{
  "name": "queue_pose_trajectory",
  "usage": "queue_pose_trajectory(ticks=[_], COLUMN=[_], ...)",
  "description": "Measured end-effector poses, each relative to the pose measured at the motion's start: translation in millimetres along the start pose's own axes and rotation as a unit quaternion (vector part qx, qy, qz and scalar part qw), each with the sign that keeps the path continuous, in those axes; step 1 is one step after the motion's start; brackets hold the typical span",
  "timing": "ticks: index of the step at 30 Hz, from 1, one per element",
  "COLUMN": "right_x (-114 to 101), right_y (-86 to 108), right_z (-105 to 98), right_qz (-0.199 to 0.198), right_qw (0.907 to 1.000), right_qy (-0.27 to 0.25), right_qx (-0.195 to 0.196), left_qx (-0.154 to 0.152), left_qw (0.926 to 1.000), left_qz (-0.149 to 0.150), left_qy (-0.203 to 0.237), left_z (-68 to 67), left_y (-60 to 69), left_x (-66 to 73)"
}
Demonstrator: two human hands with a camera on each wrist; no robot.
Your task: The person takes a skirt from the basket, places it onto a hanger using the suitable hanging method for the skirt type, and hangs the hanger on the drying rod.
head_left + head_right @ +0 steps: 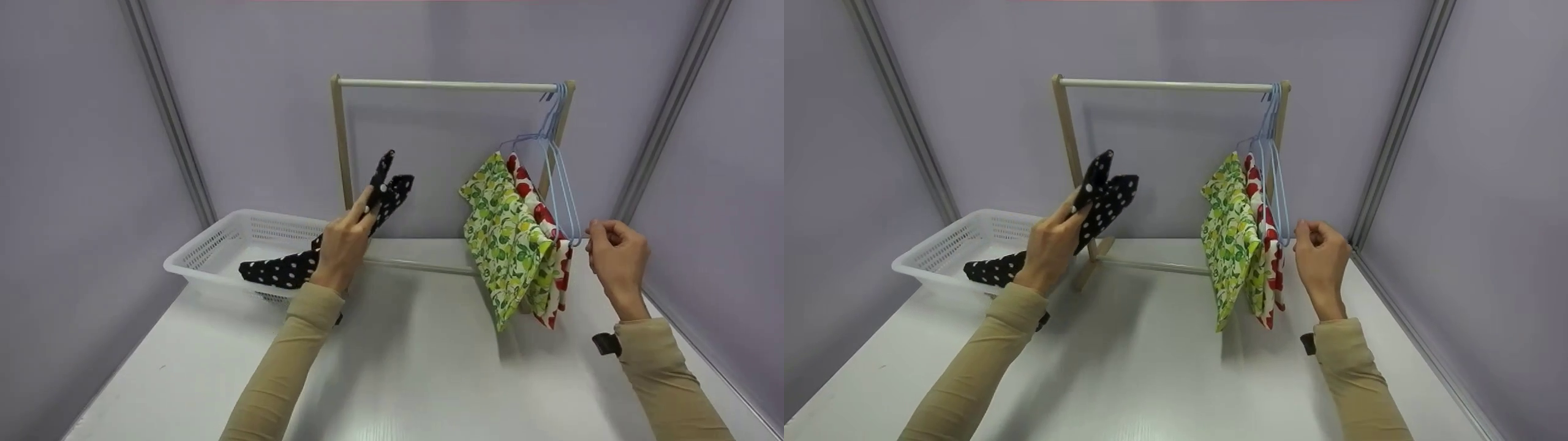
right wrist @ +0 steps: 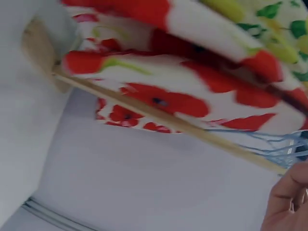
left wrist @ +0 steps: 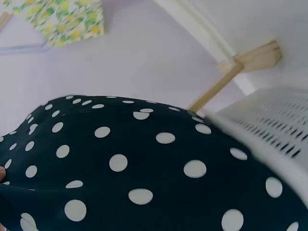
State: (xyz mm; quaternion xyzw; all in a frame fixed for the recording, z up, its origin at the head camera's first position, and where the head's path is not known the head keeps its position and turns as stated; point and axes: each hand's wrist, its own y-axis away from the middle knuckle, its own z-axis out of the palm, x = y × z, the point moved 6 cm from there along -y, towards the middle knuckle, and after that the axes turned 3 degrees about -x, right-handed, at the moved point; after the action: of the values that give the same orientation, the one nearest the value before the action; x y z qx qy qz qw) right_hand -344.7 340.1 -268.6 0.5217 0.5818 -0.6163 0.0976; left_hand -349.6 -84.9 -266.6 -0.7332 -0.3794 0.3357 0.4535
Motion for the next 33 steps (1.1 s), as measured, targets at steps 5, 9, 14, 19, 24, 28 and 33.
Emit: queue_pose_trajectory(ticks=[5, 9, 14, 19, 24, 28, 33], right_x=[-17.1, -33.7, -40.1, -30.2, -9.6, 9.0, 24.6], right_y=[8.3, 21.3, 42.3, 61.0, 75.8, 84.8, 90.8], right_z=[6.2, 25.6, 67.7, 119.0, 173.6, 204.6, 229.1], right_qz=[-0.087, -0.149, -0.161, -0.057, 0.106, 0.234, 0.334], right_qw=[0.9941, 0.9865, 0.9789, 0.9639, 0.9094, 0.8543, 0.8211], right_qy=[0.060, 0.067, 0.049, 0.004, -0.056, -0.125, -0.209], right_qx=[0.023, -0.010, -0.116, -0.260, -0.398, -0.447, -0.412], left_qx=[-0.022, -0.037, -0.052, -0.076, -0.120, -0.133, -0.139], left_qw=[0.9991, 0.9980, 0.9951, 0.9917, 0.9848, 0.9814, 0.9760], left_qz=[0.033, 0.051, 0.083, 0.099, 0.114, 0.127, 0.158], left_qy=[0.013, 0.004, -0.017, -0.032, -0.052, -0.054, -0.057], left_z=[13.0, 21.3, 32.1, 41.1, 48.6, 52.1, 54.7], left_y=[5.8, 10.2, 20.6, 31.7, 45.6, 57.3, 68.6], left_x=[11.8, 22.5, 39.1, 53.4, 65.2, 72.5, 80.7])
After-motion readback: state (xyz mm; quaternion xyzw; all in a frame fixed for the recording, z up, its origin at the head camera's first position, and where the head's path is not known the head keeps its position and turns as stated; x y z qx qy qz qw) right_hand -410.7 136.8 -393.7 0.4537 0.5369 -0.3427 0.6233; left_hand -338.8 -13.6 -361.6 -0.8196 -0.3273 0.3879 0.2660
